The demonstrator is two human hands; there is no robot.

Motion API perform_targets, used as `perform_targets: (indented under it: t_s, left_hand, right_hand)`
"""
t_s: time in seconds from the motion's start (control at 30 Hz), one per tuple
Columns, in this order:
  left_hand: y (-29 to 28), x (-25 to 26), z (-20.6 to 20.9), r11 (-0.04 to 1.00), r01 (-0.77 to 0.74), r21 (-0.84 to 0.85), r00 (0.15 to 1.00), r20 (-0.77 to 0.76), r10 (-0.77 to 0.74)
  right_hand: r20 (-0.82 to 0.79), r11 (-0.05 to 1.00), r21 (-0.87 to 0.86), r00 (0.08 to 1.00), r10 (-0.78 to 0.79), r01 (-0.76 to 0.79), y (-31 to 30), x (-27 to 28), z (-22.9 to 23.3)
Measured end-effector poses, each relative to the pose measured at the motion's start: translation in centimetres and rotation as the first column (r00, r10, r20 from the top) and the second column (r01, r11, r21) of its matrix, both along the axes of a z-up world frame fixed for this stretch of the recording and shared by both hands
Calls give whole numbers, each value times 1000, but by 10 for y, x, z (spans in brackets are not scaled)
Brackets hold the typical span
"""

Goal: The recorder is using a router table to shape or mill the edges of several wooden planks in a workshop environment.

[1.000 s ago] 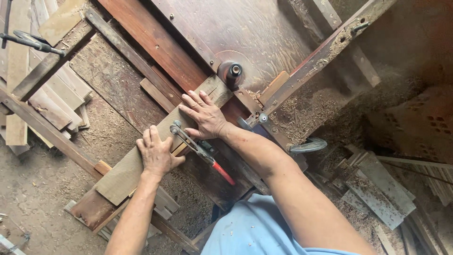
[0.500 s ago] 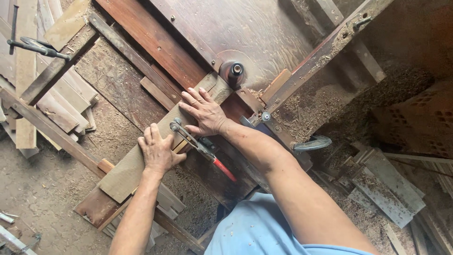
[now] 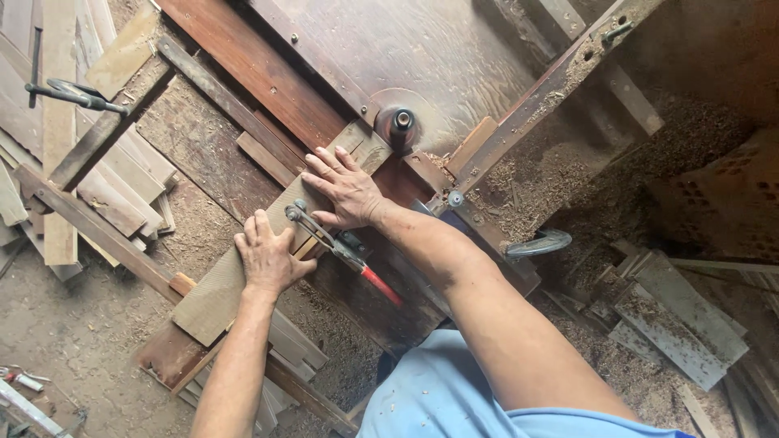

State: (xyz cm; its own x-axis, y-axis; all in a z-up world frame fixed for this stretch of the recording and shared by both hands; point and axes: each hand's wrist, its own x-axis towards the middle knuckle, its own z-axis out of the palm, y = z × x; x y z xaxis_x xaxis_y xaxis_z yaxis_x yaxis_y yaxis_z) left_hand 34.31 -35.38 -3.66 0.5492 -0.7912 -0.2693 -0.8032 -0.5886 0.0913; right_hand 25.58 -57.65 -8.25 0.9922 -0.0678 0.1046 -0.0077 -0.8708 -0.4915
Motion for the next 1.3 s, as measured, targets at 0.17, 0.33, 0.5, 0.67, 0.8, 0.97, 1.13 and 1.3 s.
perform_targets:
  t_s: [0.17, 0.33, 0.5, 0.67, 0.8, 0.97, 1.13, 1.3]
  left_hand:
    - [-4, 9, 0, 999, -18, -44, 1000, -19, 17]
    - [1, 15, -4, 998, -36, -46, 999, -14, 35]
    - [-3, 32, -1, 1000, -21, -12, 1000, -7, 21]
    - [-8, 61, 2, 998, -70, 2, 997, -32, 70]
    - [-1, 84, -7, 997, -72, 2, 997, -11, 72]
    - [-6, 100, -7, 989, -114, 94, 987, -101, 124]
    - [-11, 104, -2, 987, -149, 63, 987, -57, 153]
    - [7, 103, -4, 985, -164, 60, 983, -73, 168]
  right_hand:
    - [30, 1000, 0, 1000, -3, 3, -4, 6, -1]
    - [59, 1000, -17, 998, -18, 19, 1, 12, -9]
    - [68, 999, -25, 997, -32, 34, -2, 32, -6]
    - [81, 986, 90, 985, -150, 143, 18, 44, -1]
    - [-121, 803, 418, 902, -414, 424, 60, -6, 48]
    - [-405, 761, 418, 851, -333, 496, 92, -59, 46]
    - [-532, 587, 596, 817, -222, 547, 84, -57, 28]
    - [-695, 323, 677, 719, -15, 661, 75, -59, 68]
